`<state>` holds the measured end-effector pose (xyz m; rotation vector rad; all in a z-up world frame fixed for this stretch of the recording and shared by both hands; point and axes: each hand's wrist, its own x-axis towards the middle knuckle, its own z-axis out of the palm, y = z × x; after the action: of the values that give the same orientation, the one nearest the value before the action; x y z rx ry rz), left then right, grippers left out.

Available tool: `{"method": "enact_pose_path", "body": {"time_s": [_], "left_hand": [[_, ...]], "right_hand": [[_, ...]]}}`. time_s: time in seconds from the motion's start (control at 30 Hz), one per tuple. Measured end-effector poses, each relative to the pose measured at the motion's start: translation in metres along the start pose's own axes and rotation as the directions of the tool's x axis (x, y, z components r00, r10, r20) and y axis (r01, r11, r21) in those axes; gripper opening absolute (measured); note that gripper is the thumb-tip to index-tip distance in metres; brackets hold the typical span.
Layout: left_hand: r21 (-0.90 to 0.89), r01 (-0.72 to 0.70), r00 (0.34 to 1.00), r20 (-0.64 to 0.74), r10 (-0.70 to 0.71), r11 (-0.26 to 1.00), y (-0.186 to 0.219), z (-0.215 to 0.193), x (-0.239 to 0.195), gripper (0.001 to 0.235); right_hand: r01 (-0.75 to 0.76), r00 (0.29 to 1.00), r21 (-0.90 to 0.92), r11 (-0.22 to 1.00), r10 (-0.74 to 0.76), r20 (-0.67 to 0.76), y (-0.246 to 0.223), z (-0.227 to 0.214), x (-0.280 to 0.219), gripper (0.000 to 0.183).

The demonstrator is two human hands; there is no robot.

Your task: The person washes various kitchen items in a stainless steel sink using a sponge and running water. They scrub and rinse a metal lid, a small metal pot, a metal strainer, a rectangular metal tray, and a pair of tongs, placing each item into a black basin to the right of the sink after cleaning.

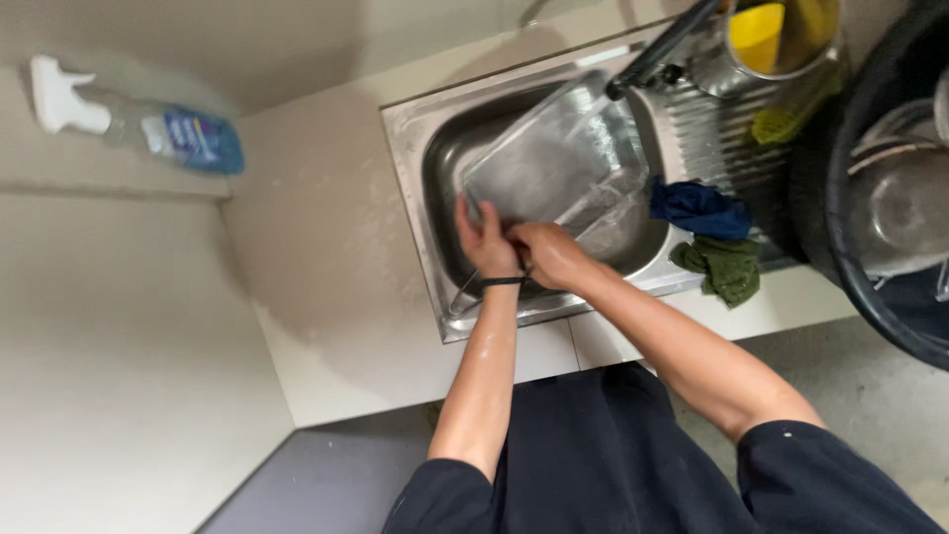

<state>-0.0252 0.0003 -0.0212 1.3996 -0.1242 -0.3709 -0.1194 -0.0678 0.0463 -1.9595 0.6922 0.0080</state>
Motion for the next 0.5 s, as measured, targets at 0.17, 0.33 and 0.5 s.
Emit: {"method": "enact_pose_path", "body": {"time_s": [0.17,0.33,0.5], "left_hand": [[0.006,0.268,0.954,0.134,-0.267,0.963,0.015,0.008,-0.022,0.071],[-0.032,0.087,0.981,0.177,-0.080,0.996,0.031,-0.001,0.027,0.070],[0.324,0.096,0.973,0.170,-0.158,0.941,0.043,0.006,-0.007,0.059]], "right_hand": [[-0.019,0.895,0.394,0.919,0.191,-0.402,-0.015,0.009,0.042,0.016],[0.319,0.939,-0.097,0.943,-0.328,-0.103,0.001,-0.007,0.018,0.019],[0.268,0.910,0.475,0.838,-0.059,-0.410,0.003,0.018,0.059,0.015]]}}
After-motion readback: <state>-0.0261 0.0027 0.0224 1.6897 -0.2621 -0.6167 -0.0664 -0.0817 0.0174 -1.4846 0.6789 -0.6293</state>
